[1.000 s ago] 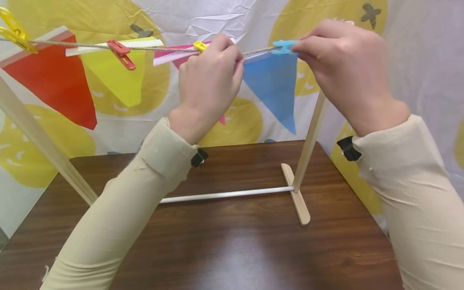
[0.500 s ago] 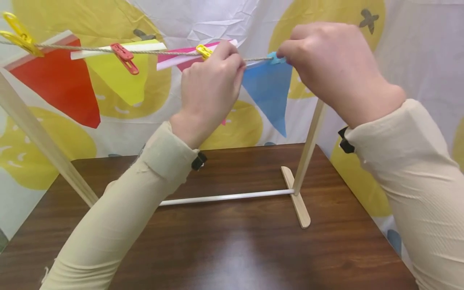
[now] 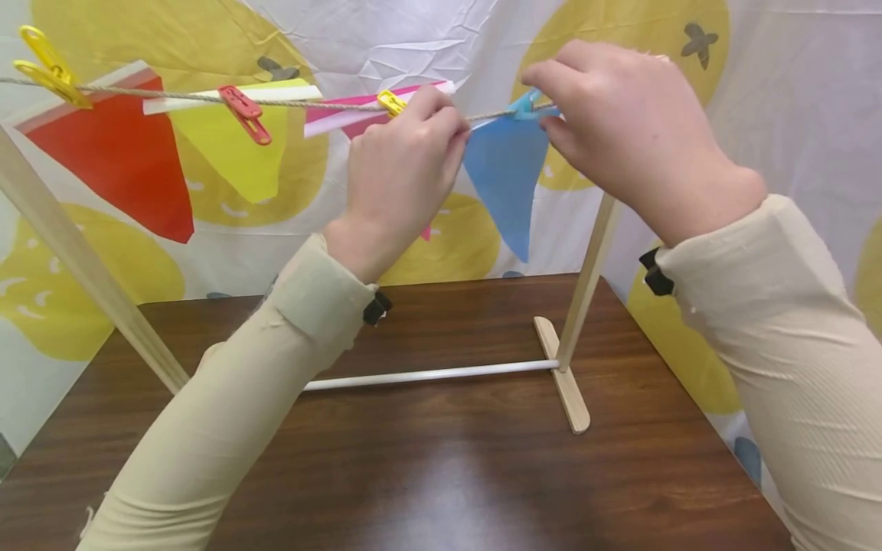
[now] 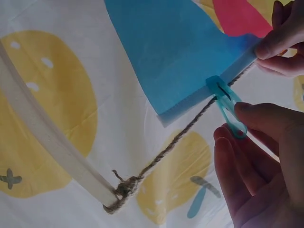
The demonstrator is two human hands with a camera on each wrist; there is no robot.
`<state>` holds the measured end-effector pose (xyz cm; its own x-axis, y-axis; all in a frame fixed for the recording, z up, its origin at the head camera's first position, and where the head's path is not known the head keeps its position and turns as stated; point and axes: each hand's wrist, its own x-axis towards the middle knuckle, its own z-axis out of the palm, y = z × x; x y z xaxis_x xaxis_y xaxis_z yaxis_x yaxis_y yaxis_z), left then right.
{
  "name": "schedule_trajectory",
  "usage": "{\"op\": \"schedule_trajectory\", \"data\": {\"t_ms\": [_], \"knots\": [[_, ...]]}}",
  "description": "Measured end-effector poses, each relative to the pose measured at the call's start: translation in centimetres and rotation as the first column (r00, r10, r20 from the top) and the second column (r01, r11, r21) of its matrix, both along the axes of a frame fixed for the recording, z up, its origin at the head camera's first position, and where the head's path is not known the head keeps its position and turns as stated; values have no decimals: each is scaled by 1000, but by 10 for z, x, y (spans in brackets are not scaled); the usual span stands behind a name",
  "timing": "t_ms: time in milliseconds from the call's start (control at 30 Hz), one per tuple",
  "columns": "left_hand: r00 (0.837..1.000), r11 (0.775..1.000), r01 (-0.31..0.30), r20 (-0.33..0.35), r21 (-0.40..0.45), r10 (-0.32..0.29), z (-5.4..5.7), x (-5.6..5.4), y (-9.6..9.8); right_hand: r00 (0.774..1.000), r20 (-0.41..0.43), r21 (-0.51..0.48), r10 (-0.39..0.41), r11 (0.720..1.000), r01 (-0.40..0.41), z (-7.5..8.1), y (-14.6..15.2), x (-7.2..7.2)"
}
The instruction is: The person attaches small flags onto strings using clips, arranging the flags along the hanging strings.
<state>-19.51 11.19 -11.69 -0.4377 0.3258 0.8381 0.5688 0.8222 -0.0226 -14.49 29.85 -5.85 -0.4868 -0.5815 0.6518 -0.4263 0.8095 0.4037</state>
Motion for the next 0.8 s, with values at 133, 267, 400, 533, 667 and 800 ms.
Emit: {"op": "schedule_trajectory", "data": {"t_ms": [133, 267, 400, 533, 667, 800], "knots": [[1000, 999, 26, -5, 40, -26, 1, -1, -1, 1000, -7, -10, 7, 1000, -7, 0, 1, -2], [998, 997, 54, 13, 50, -54, 0, -2, -2, 1000, -11, -31, 11, 999, -11, -1, 2, -2], [997, 996, 75, 21, 51, -76, 0, -2, -4, 1000, -15, -58, 1, 998, -1, -3, 3, -1], [996, 994, 94, 5, 48, -94, -2, -2, -5, 999, -33, -86, -21, 996, 18, -6, 4, -1], [995, 994, 100, -8, 34, -100, -4, -2, -6, 998, -54, -107, -36, 994, 30, -9, 5, 0], [993, 993, 116, -20, 24, -115, -5, -2, -7, 996, -72, -111, -45, 993, 36, -11, 6, 0]]}}
